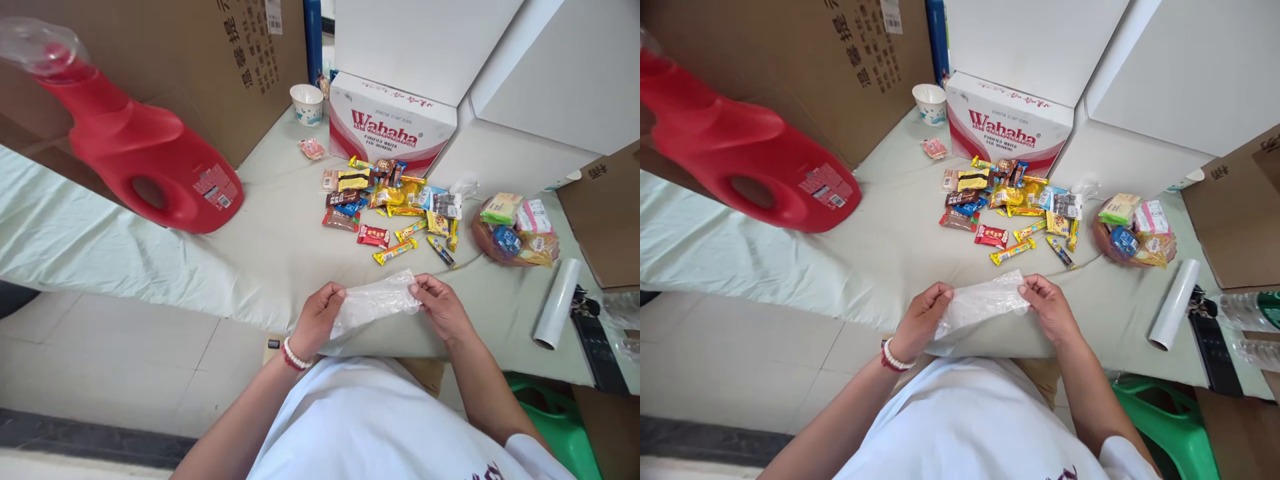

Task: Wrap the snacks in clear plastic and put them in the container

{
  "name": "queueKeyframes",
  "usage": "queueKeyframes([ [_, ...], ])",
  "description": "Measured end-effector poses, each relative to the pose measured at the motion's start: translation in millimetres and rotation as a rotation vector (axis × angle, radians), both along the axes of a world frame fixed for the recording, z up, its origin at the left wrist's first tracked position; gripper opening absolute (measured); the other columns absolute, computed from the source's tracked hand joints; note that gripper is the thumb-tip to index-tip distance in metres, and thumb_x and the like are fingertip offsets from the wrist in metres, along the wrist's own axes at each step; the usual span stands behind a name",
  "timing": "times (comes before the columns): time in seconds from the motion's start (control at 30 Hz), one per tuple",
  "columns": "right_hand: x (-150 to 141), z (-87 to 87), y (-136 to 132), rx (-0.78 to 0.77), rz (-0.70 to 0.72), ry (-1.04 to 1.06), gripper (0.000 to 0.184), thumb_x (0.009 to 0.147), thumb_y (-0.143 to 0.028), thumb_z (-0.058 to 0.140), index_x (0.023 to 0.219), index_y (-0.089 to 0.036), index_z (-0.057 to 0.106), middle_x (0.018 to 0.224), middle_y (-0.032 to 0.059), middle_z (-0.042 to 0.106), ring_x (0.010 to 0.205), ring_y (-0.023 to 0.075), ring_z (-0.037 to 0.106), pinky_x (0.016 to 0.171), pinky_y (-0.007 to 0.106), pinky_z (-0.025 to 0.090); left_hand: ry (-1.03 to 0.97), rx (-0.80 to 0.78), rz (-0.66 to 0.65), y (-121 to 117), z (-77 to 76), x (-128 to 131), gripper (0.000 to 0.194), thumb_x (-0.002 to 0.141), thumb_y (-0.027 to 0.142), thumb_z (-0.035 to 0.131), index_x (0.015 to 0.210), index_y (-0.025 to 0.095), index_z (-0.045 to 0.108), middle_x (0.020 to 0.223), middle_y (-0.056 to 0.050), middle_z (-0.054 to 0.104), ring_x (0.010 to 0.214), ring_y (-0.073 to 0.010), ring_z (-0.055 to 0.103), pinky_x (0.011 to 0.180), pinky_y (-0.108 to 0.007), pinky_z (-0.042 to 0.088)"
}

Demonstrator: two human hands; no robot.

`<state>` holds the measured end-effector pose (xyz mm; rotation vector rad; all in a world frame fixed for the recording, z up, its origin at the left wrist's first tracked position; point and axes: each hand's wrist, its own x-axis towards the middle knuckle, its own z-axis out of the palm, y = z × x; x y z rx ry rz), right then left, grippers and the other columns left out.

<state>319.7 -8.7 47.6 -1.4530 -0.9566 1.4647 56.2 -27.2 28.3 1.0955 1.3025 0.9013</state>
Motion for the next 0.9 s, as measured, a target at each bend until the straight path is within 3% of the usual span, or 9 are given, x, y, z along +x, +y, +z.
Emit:
queueKeyframes([
  [0.13, 13, 5.8, 8, -0.015, 0.029, -0.009, 0.037, 0.069, -0.052, 0.089, 0.080, -0.021, 0.072, 0.065, -0.0024, 0.053, 0.057, 0.0103, 0.040, 0.050, 0.023, 0.029, 0.025, -0.007, -0.112, 6, 2.6, -14, 0.038, 0.088, 0.057, 0.062, 0.078, 0.020, 0.061, 0.059, 0.006, 0.038, 0.056, -0.0105, 0.031, 0.053, -0.024, 0.026],
  [0.2, 14, 9.1, 11, 0.017, 0.048, -0.023, 0.036, 0.070, -0.052, 0.088, 0.079, -0.021, 0.071, 0.062, -0.0036, 0.050, 0.056, 0.0100, 0.038, 0.050, 0.023, 0.029, 0.035, 0.008, -0.105, 11, 6.6, -20, 0.038, 0.084, 0.057, 0.067, 0.079, 0.020, 0.063, 0.059, 0.006, 0.039, 0.056, -0.0103, 0.032, 0.053, -0.024, 0.026],
  [0.4, 31, 7.3, 19, 0.366, 0.058, -0.313, 0.020, 0.078, -0.038, 0.083, 0.086, -0.023, 0.072, 0.080, -0.0005, 0.062, 0.074, 0.0141, 0.052, 0.069, 0.028, 0.042, 0.033, 0.050, 0.020, 27, 14.6, -38, 0.035, 0.081, 0.054, 0.070, 0.082, 0.020, 0.061, 0.066, 0.005, 0.049, 0.061, -0.0108, 0.040, 0.058, -0.024, 0.033],
  [0.53, 39, -5.7, 26, 0.293, -0.100, -0.487, 0.023, 0.079, -0.041, 0.078, 0.089, -0.021, 0.071, 0.072, -0.0017, 0.059, 0.063, 0.0129, 0.046, 0.060, 0.027, 0.038, 0.139, 0.007, 0.031, 29, 10.3, -49, 0.037, 0.075, 0.050, 0.075, 0.094, 0.021, 0.063, 0.076, 0.003, 0.054, 0.067, -0.0122, 0.047, 0.062, -0.024, 0.037],
  [0.6, 36, -7.7, 31, 0.295, -0.104, -0.505, 0.024, 0.082, -0.043, 0.075, 0.088, -0.020, 0.070, 0.070, -0.0018, 0.058, 0.060, 0.0127, 0.045, 0.057, 0.026, 0.037, 0.165, -0.021, 0.012, 28, 8.1, -52, 0.040, 0.073, 0.050, 0.076, 0.098, 0.021, 0.064, 0.076, 0.003, 0.054, 0.066, -0.0123, 0.047, 0.061, -0.024, 0.038],
  [0.67, 27, -6.3, 38, 0.394, -0.009, -0.565, 0.022, 0.087, -0.042, 0.069, 0.089, -0.021, 0.071, 0.075, -0.0002, 0.061, 0.060, 0.0130, 0.047, 0.058, 0.027, 0.039, 0.189, -0.028, 0.005, 26, 6.7, -53, 0.039, 0.074, 0.050, 0.075, 0.097, 0.021, 0.064, 0.075, 0.004, 0.053, 0.065, -0.0120, 0.046, 0.060, -0.024, 0.038],
  [0.77, 8, -4.4, 55, 0.580, 0.286, -0.692, 0.022, 0.093, -0.034, 0.064, 0.110, -0.023, 0.072, 0.103, 0.0049, 0.068, 0.068, 0.0144, 0.055, 0.064, 0.028, 0.045, 0.213, -0.003, -0.012, 25, 6.2, -57, 0.039, 0.074, 0.048, 0.076, 0.099, 0.021, 0.065, 0.078, 0.003, 0.053, 0.066, -0.0120, 0.048, 0.063, -0.025, 0.041],
  [0.83, -3, -6.4, 67, 0.615, 0.504, -0.776, 0.032, 0.092, -0.026, 0.063, 0.124, -0.025, 0.068, 0.122, 0.0077, 0.067, 0.084, 0.0183, 0.063, 0.071, 0.030, 0.048, 0.200, 0.015, -0.041, 27, 6.3, -62, 0.045, 0.072, 0.046, 0.078, 0.107, 0.021, 0.064, 0.085, 0.002, 0.056, 0.074, -0.0135, 0.054, 0.068, -0.026, 0.045],
  [0.9, -9, -10.4, 76, 0.585, 0.618, -0.893, 0.032, 0.090, -0.018, 0.062, 0.120, -0.024, 0.069, 0.123, 0.0086, 0.067, 0.098, 0.0221, 0.065, 0.077, 0.031, 0.049, 0.183, 0.023, -0.058, 29, 6.0, -70, 0.054, 0.069, 0.045, 0.080, 0.115, 0.022, 0.062, 0.094, 0.000, 0.059, 0.082, -0.0159, 0.058, 0.071, -0.027, 0.049],
])
